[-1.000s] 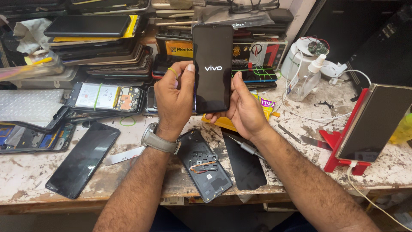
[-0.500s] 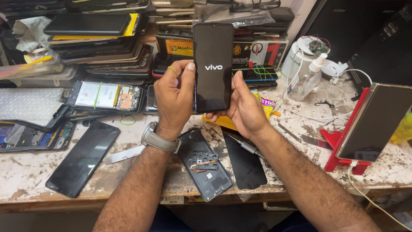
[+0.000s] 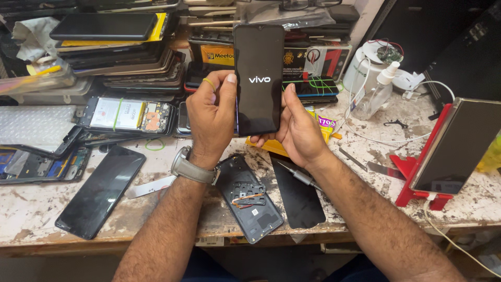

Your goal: The person powers on a Vivo smartphone, waits for the boot screen, and then enters a passcode to unlock the device. After unlocking, they briefly navigate the home screen and then place the phone down on the workbench.

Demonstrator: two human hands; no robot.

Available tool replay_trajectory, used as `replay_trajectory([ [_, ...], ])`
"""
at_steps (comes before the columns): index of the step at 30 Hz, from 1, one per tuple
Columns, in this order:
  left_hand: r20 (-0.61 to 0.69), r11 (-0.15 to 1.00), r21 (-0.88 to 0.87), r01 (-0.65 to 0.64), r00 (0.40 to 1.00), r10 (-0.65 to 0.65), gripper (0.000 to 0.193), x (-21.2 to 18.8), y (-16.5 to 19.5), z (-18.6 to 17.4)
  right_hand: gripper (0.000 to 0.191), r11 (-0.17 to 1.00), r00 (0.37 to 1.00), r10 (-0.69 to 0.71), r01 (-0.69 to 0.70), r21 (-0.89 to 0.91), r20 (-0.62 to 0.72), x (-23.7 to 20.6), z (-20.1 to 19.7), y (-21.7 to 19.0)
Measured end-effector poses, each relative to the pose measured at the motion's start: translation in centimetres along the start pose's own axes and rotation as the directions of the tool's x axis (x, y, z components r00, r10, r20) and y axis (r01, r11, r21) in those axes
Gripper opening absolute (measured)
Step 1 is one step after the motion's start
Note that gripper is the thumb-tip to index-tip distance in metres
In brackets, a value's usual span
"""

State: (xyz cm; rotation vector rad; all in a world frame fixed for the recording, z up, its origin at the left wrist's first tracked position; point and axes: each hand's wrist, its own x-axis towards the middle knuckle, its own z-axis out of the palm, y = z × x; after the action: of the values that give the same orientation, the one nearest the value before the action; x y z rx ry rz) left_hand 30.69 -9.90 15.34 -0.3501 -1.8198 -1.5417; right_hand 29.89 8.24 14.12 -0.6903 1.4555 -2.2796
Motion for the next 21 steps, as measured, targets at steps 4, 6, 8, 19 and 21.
replay_trajectory([
  [4, 0.0, 1.0, -0.007, 0.03, 1.0, -0.03, 0.021, 0.0, 0.2, 0.0, 0.07, 1.0, 1.0, 0.0, 0.0, 0.005, 0.001, -0.1, 0.2, -0.2],
  [6, 0.007, 0.998, -0.016, 0.054, 0.999, -0.053, 0.021, 0.1, 0.4, 0.0, 0.07, 1.0, 1.0, 0.004, -0.004, 0.009, -0.003, -0.1, 0.4, -0.3],
  [8, 0.002, 1.0, -0.011, 0.017, 1.0, -0.017, 0.021, 0.1, 0.5, -0.1, 0.07, 1.0, 1.0, 0.003, -0.003, 0.024, 0.004, -0.2, 0.5, -0.4],
  [19, -0.014, 0.994, -0.072, -0.087, 0.996, 0.086, 0.019, -0.3, -0.6, 0.1, 0.07, 1.0, 0.999, 0.0, -0.001, 0.024, 0.049, -0.5, 0.4, -0.9],
  [21, -0.024, 0.992, -0.077, -0.1, 0.995, 0.099, 0.019, -0.3, -0.8, 0.1, 0.072, 1.0, 0.998, -0.016, 0.017, -0.007, 0.057, -0.6, 0.4, -0.9],
])
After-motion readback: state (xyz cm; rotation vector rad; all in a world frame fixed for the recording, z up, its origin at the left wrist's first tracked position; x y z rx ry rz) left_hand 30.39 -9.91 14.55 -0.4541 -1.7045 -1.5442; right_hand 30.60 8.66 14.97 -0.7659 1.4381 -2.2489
